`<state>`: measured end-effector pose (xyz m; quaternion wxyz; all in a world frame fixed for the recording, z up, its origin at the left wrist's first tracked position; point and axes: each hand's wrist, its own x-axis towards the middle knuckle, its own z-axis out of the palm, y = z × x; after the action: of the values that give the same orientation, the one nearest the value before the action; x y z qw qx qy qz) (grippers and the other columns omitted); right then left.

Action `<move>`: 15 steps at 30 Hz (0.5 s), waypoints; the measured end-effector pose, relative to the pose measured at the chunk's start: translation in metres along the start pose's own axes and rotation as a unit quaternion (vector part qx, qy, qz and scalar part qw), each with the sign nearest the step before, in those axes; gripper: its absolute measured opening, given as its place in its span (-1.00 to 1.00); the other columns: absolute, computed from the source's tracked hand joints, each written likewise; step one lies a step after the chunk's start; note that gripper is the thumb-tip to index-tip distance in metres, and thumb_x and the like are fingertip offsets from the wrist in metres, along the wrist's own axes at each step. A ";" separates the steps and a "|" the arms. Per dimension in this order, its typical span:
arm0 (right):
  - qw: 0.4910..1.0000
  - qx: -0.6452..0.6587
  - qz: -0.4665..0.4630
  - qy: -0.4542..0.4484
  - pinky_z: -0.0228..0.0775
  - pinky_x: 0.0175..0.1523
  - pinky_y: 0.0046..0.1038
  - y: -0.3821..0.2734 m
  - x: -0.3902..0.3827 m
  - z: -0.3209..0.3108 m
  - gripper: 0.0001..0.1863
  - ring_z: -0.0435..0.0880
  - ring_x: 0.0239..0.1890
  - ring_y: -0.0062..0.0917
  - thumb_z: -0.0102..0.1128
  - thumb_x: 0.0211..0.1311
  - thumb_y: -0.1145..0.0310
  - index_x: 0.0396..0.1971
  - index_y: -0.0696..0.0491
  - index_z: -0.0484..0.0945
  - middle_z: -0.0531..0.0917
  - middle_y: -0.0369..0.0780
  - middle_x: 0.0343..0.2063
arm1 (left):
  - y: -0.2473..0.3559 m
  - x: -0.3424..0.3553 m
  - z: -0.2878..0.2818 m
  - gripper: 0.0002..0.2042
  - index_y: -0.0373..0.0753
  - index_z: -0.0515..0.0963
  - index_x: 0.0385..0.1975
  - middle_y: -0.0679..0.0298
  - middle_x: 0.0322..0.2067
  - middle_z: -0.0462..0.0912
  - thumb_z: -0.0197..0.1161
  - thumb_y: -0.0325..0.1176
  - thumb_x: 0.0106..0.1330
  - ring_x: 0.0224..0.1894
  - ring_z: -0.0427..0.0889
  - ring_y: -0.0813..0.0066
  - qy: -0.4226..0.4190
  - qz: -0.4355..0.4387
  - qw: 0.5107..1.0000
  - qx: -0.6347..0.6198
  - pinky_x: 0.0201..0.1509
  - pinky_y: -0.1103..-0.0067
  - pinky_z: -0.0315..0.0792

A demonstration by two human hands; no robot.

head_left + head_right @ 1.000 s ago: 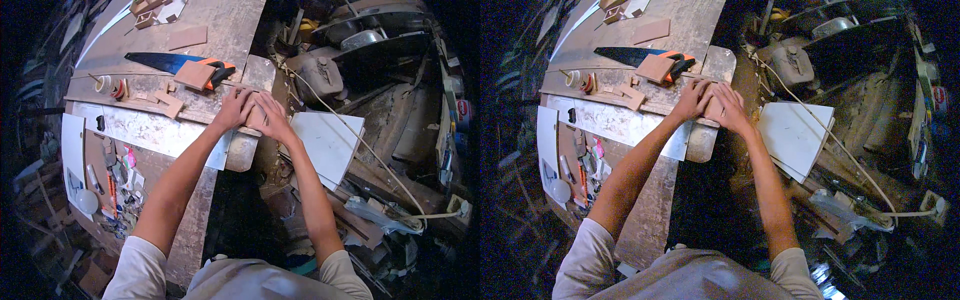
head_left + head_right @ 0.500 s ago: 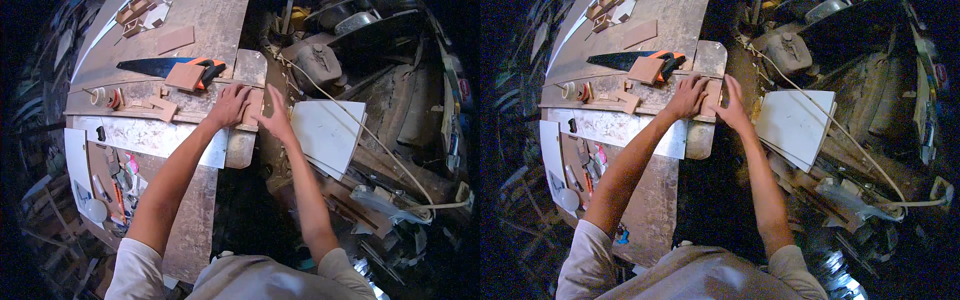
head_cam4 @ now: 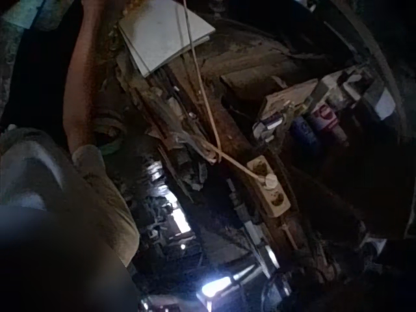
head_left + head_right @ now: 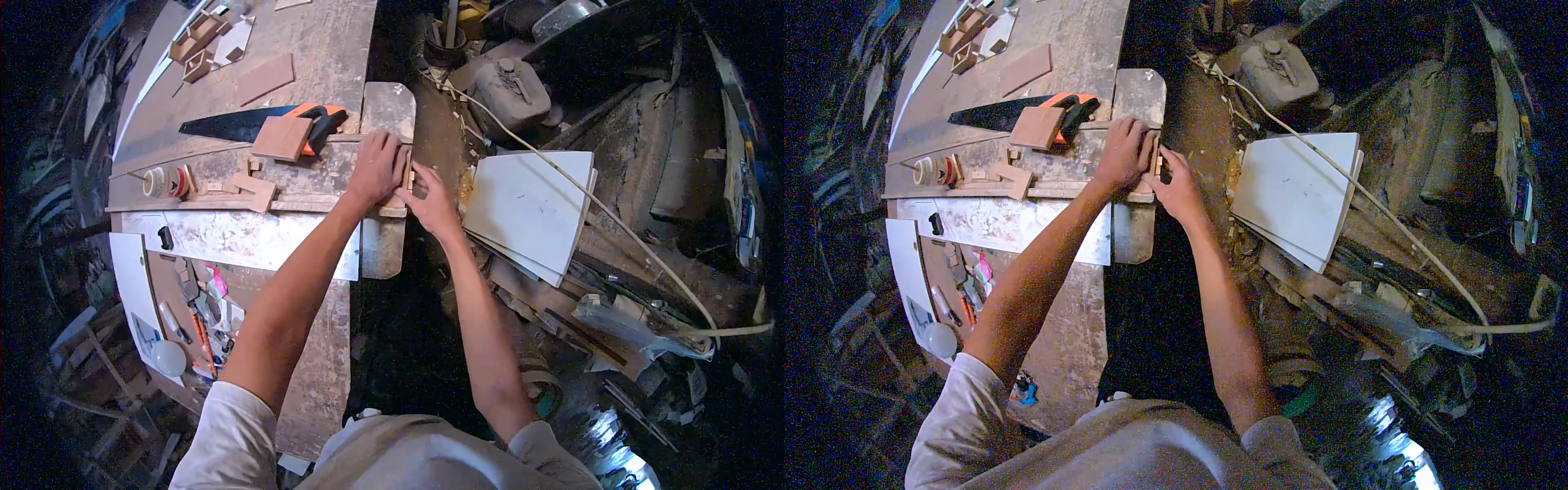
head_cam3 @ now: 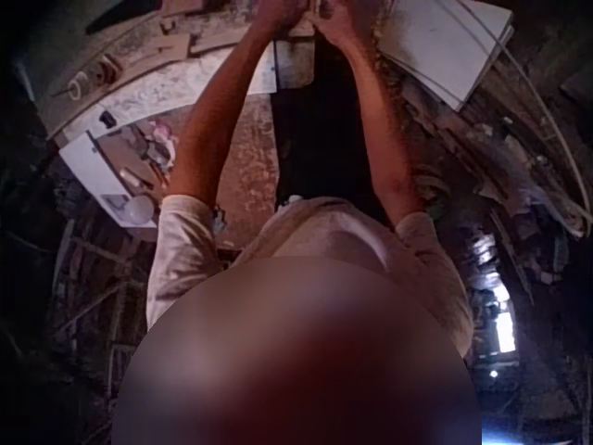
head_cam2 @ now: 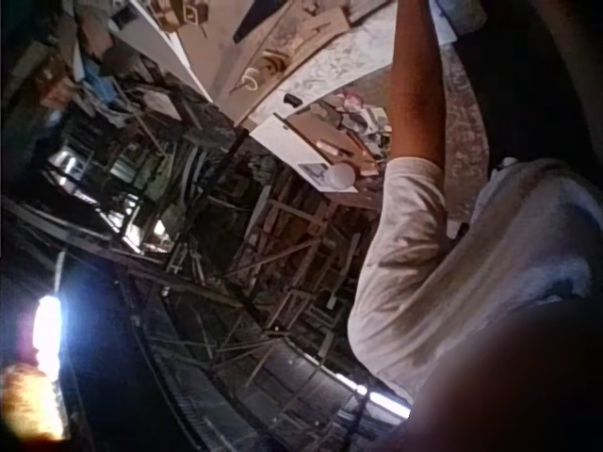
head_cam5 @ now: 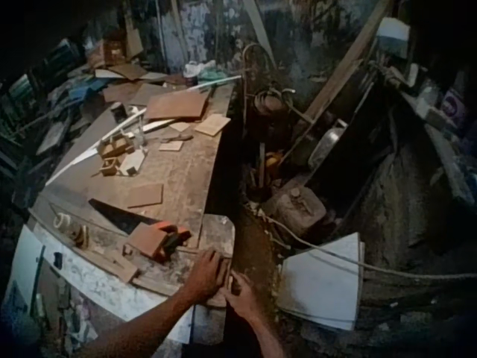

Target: Sanding the edges of small wooden pieces and assembling them together at a workshop bench.

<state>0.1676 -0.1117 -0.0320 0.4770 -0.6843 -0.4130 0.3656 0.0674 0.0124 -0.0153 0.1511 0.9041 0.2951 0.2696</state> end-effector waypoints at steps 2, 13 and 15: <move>0.990 0.117 0.077 0.007 0.41 0.17 -0.42 -0.010 -0.003 0.001 -0.41 0.60 0.06 -0.40 0.35 0.22 0.29 0.22 0.18 0.42 0.61 -0.11 0.04 | -0.002 -0.005 -0.002 -0.83 -0.27 0.47 -0.27 0.04 -0.22 0.46 0.19 -0.30 0.29 -0.10 0.43 0.06 -0.036 -0.031 0.999 0.008 -0.03 0.21 0.28; 0.965 0.184 0.186 -0.016 0.46 -0.10 -0.57 0.000 0.030 -0.024 -0.71 0.62 -0.22 -0.65 0.33 0.25 0.29 -0.11 0.15 0.67 0.71 -0.27 -0.25 | 0.025 -0.005 -0.003 -0.50 -0.23 0.53 -0.14 -0.04 -0.12 0.38 0.41 0.06 0.14 0.08 0.27 -0.01 0.041 -0.249 0.966 0.062 0.11 0.12 0.18; 0.962 0.194 0.189 -0.020 0.46 -0.10 -0.56 -0.001 0.036 -0.026 -0.72 0.62 -0.24 -0.64 0.35 0.22 0.31 -0.14 0.16 0.67 0.71 -0.26 -0.26 | 0.025 -0.007 -0.006 -0.47 -0.25 0.53 -0.14 -0.06 -0.13 0.39 0.44 0.07 0.09 0.07 0.28 -0.03 0.023 -0.278 0.959 0.051 0.12 0.14 0.20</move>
<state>0.2049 -0.0883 -0.0277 0.5144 -0.6365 -0.2073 0.5360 0.0708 -0.0112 -0.0025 0.1673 0.7864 0.5517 0.2220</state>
